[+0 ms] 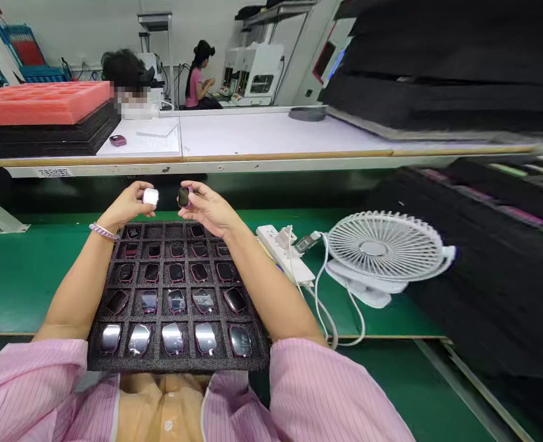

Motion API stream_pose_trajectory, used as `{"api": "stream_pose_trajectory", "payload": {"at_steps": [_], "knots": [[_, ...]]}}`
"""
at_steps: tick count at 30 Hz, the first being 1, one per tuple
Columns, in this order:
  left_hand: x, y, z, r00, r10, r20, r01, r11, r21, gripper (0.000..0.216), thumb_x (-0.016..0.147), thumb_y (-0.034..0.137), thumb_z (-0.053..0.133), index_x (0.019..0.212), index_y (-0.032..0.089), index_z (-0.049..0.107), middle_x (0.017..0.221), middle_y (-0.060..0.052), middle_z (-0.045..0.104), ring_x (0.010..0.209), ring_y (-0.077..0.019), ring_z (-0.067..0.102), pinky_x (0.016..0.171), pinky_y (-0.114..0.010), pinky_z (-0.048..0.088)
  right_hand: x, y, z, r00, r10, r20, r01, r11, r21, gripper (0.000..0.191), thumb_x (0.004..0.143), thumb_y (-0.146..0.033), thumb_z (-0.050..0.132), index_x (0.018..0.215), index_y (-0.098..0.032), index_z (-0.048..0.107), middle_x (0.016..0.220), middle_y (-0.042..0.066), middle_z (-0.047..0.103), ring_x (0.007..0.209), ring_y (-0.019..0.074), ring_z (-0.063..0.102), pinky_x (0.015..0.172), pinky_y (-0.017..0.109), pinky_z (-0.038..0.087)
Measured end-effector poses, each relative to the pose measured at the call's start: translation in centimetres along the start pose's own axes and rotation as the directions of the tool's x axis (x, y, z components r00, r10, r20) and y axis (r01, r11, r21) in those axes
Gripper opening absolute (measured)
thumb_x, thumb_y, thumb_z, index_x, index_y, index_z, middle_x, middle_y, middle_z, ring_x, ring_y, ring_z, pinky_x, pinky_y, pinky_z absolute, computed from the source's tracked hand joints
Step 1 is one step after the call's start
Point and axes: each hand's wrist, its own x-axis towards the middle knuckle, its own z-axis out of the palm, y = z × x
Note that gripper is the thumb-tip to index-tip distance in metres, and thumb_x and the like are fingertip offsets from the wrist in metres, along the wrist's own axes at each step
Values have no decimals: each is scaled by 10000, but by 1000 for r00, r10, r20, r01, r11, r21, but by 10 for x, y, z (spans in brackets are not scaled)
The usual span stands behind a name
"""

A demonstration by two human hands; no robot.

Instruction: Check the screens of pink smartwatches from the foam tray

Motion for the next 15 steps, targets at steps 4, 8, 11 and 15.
{"api": "stream_pose_trajectory", "payload": {"at_steps": [4, 8, 11, 15], "knots": [[-5, -23, 10, 997, -65, 31, 59, 986, 154, 446, 815, 150, 793, 1198, 141, 563, 932, -40, 658, 826, -211, 694, 848, -360, 598, 4, 26, 1, 980, 201, -1, -199, 969, -145, 233, 1074, -148, 553, 1295, -215, 521, 1003, 45, 726, 775, 149, 764, 728, 252, 644], [-12, -40, 29, 998, -63, 6, 57, 933, 354, 411, 751, 262, 882, 1102, 156, 697, 1091, -113, 622, 1190, -359, 595, 1125, -503, 471, 10, 60, -1, 962, 272, -15, -261, 905, -336, 503, 934, -123, 739, 1356, -196, 476, 979, 61, 712, 754, 173, 741, 684, 272, 622], [-17, -45, 37, 998, -68, 11, 56, 893, 446, 441, 812, 345, 854, 1204, 175, 745, 1230, -166, 580, 1286, -417, 514, 1150, -538, 423, 20, 81, -5, 968, 244, -49, -232, 811, -537, 590, 849, -41, 758, 1368, -162, 505, 903, 38, 686, 712, 185, 706, 706, 313, 617], [-19, -38, 31, 999, -39, 13, 27, 858, 512, 647, 841, 410, 848, 1434, 229, 665, 1314, -175, 546, 1299, -421, 474, 1149, -524, 397, 35, 89, -4, 988, 141, -60, -131, 579, -805, 526, 803, -17, 777, 1298, -131, 637, 1022, 65, 641, 1030, 269, 688, 1004, 445, 576]]}}
